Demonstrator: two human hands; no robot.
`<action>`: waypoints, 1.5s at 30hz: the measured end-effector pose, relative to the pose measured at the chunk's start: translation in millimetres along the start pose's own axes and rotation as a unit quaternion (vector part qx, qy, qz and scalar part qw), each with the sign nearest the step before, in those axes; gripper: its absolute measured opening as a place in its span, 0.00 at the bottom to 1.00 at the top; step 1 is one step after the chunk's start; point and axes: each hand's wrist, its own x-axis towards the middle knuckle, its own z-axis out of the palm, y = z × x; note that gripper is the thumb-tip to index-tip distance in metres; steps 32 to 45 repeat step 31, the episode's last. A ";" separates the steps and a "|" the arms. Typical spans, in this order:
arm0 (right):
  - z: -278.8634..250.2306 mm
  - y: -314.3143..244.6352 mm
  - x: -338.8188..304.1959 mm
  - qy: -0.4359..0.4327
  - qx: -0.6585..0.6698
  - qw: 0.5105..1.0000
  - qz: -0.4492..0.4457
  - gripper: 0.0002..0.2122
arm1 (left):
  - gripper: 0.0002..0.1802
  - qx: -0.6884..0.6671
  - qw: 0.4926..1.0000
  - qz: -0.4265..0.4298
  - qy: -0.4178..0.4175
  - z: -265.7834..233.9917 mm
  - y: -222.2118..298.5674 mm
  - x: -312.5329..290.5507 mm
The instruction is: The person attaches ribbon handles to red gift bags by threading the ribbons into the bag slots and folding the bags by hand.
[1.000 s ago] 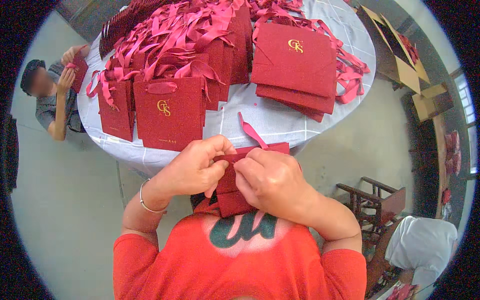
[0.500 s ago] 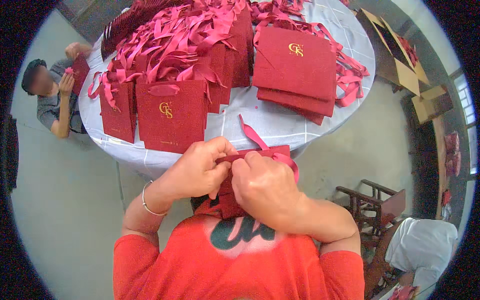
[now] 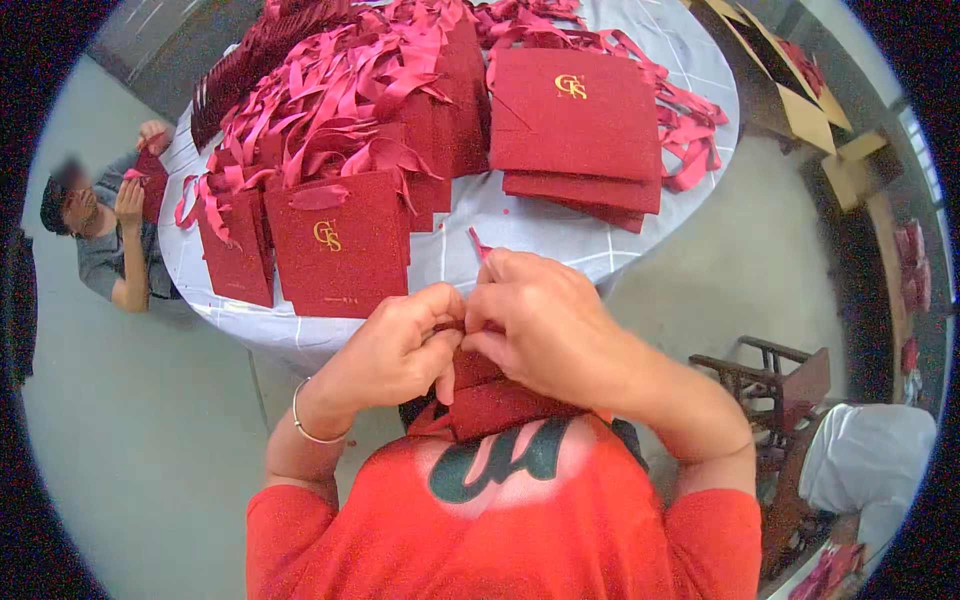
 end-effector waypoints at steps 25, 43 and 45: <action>1.6 29.5 44.0 -0.192 0.271 0.916 0.225 0.10 | 0.13 0.055 0.983 0.070 0.160 19.0 -15.2 -14.8; 4.5 44.7 53.1 -0.016 0.110 0.982 0.152 0.08 | 0.16 0.066 0.987 0.076 0.126 20.0 -16.6 -16.4; 4.5 44.7 53.1 -0.016 0.110 0.982 0.152 0.08 | 0.16 0.066 0.987 0.076 0.126 20.0 -16.6 -16.4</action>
